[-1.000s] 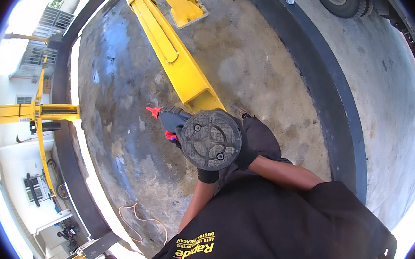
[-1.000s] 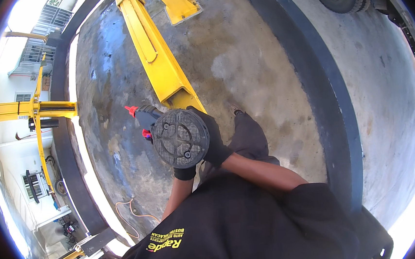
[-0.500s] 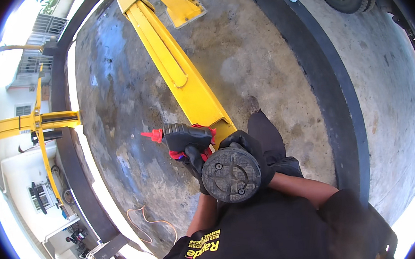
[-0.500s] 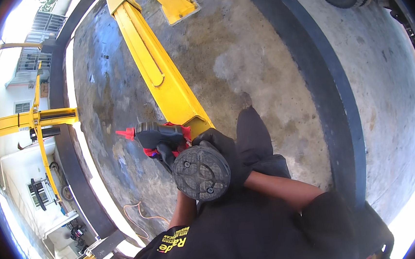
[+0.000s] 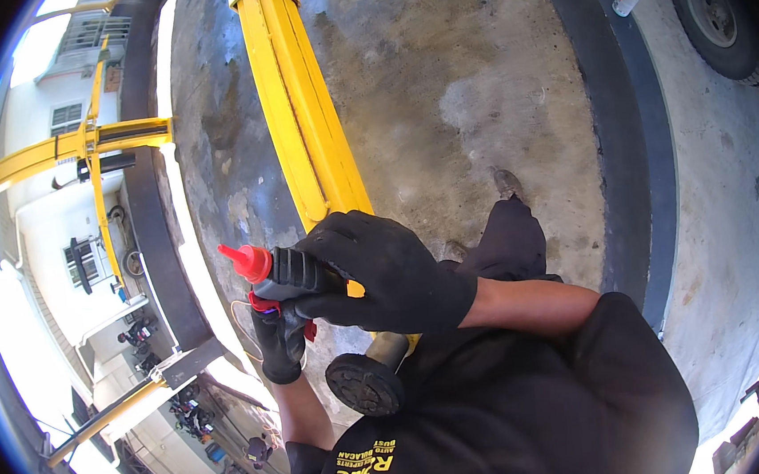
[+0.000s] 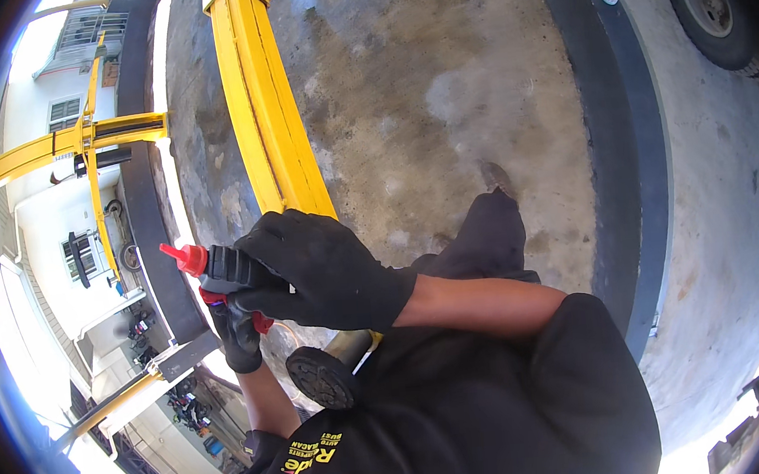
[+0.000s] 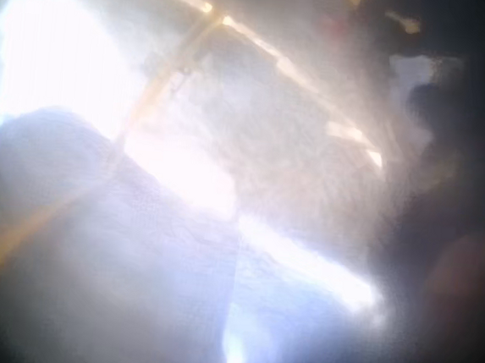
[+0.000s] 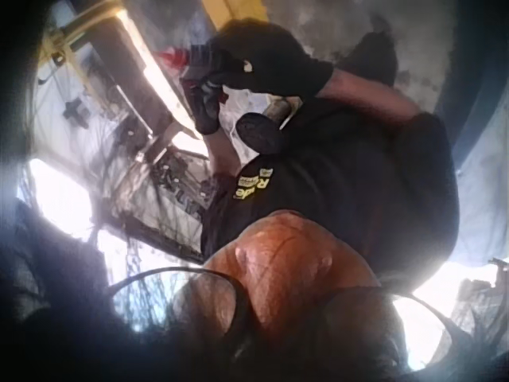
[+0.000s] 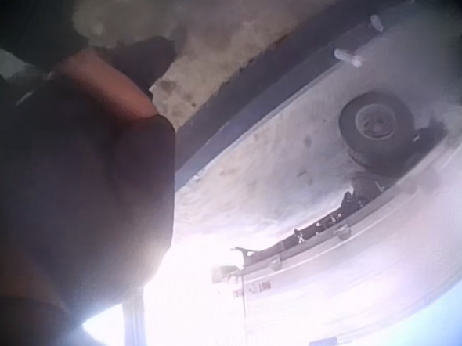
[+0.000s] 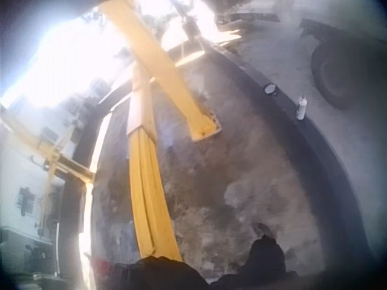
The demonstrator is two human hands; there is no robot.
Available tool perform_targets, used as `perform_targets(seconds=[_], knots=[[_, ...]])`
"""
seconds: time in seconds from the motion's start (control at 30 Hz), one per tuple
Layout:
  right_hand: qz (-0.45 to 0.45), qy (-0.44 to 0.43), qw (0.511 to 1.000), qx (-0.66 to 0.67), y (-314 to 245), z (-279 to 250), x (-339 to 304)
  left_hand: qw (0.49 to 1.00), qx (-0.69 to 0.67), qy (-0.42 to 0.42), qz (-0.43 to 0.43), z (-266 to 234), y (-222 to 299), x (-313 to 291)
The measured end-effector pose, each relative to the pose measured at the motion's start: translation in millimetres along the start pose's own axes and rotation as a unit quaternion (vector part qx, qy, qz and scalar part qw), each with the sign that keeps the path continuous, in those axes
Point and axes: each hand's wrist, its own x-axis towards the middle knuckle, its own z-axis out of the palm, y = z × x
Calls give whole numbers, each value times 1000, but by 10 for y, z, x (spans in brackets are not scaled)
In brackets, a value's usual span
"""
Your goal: The person applies a liquid from a bottle onto a yellow metal structure and wipes it with a red cloth. They then spray a cleaner onto the cloth and continue wiping the structure, focusing on different sections and edges.
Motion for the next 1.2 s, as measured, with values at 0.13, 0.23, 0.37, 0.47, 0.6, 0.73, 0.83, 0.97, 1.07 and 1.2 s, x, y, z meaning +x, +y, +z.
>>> perform_targets(seconds=[0.13,0.23,0.37,0.47,0.6,0.73,0.83,0.97,1.07,1.2], knots=[[87,-3,996,22,173,-679,107,994,-49,-11,-96,234,364,529],[202,-6,979,7,426,-1249,66,996,71,56,-7,633,582,988],[333,0,942,-33,719,-1825,153,957,173,230,-35,802,364,1112],[339,22,937,-76,881,-1960,269,955,207,211,-18,938,-31,1121],[299,-15,946,-128,1002,-1827,664,935,350,30,46,763,-215,1096],[270,-42,953,-132,1241,-1592,1130,933,358,-18,41,674,-193,1124],[306,-74,946,-85,1383,-1376,1593,943,326,-55,28,589,-130,1117],[371,-86,925,10,1479,-1067,2225,959,279,-18,50,569,-220,1117],[392,-80,916,2,1552,-916,2643,955,296,-15,18,591,-128,1197],[294,-133,946,40,1958,-899,2919,964,267,13,-6,615,-178,1309]])
